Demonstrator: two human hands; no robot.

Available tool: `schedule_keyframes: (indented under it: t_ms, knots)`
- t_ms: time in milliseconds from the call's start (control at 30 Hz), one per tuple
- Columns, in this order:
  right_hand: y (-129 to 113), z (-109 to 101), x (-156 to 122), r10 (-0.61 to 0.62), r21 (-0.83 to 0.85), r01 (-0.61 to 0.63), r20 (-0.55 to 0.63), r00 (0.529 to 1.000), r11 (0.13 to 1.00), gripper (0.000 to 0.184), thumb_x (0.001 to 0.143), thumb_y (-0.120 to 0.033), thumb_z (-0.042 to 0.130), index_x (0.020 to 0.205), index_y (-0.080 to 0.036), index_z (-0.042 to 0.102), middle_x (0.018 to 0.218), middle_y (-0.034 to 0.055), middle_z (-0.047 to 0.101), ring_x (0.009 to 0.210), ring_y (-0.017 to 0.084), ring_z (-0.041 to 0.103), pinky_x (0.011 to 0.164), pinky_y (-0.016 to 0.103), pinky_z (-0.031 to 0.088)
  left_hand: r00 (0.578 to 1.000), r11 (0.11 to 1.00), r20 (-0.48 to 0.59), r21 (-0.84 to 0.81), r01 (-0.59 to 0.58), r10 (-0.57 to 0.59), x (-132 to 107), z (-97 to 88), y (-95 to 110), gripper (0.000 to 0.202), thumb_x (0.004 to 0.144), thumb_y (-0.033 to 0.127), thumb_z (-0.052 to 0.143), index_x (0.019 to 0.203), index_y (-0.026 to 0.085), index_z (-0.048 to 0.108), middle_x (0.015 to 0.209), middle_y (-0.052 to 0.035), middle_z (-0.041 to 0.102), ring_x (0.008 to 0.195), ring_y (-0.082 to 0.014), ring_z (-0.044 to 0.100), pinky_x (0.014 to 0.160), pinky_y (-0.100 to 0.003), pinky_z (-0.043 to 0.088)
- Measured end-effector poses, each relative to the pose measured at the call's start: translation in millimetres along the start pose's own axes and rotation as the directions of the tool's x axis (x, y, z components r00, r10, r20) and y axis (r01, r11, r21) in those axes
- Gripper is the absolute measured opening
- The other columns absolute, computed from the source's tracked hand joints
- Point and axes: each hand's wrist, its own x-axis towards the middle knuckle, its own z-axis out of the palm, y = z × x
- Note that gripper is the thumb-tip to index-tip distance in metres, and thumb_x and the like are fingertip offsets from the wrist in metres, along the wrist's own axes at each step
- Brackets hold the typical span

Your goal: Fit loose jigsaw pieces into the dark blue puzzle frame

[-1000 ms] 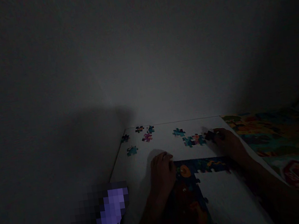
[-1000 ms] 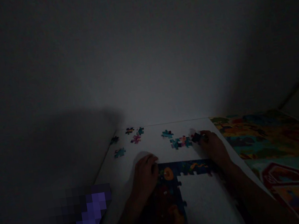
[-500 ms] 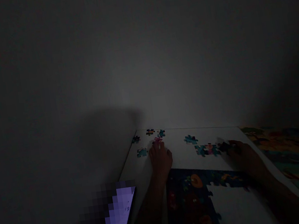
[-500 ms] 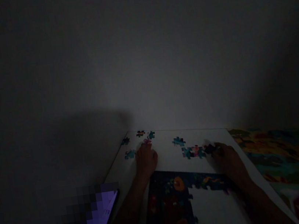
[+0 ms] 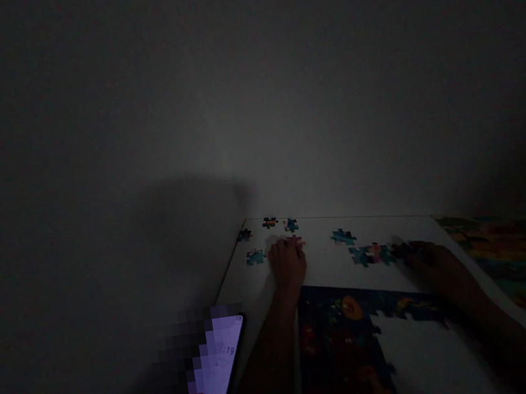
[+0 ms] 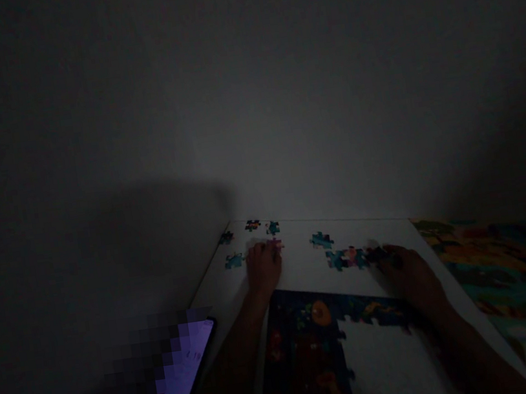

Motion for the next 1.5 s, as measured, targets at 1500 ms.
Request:
schedule_keyframes:
  t_ms: [1500]
  knots:
    - [-21.1, -6.8, -6.9, 0.025, 0.004, -0.025, 0.038, 0.999, 1.0, 0.036, 0.082, -0.039, 0.058, 0.109, -0.018, 0.069, 0.104, 0.0132, 0.069, 0.096, 0.028, 0.066, 0.085, 0.037, 0.051, 0.995, 0.994, 0.013, 0.049, 0.102, -0.103, 69.5, -14.6, -47.9, 0.046, 0.092, 0.009, 0.036, 0.128, 0.016, 0.064, 0.124, -0.012, 0.068, 0.116, -0.0209, 0.062, 0.1, -0.032, 0.046]
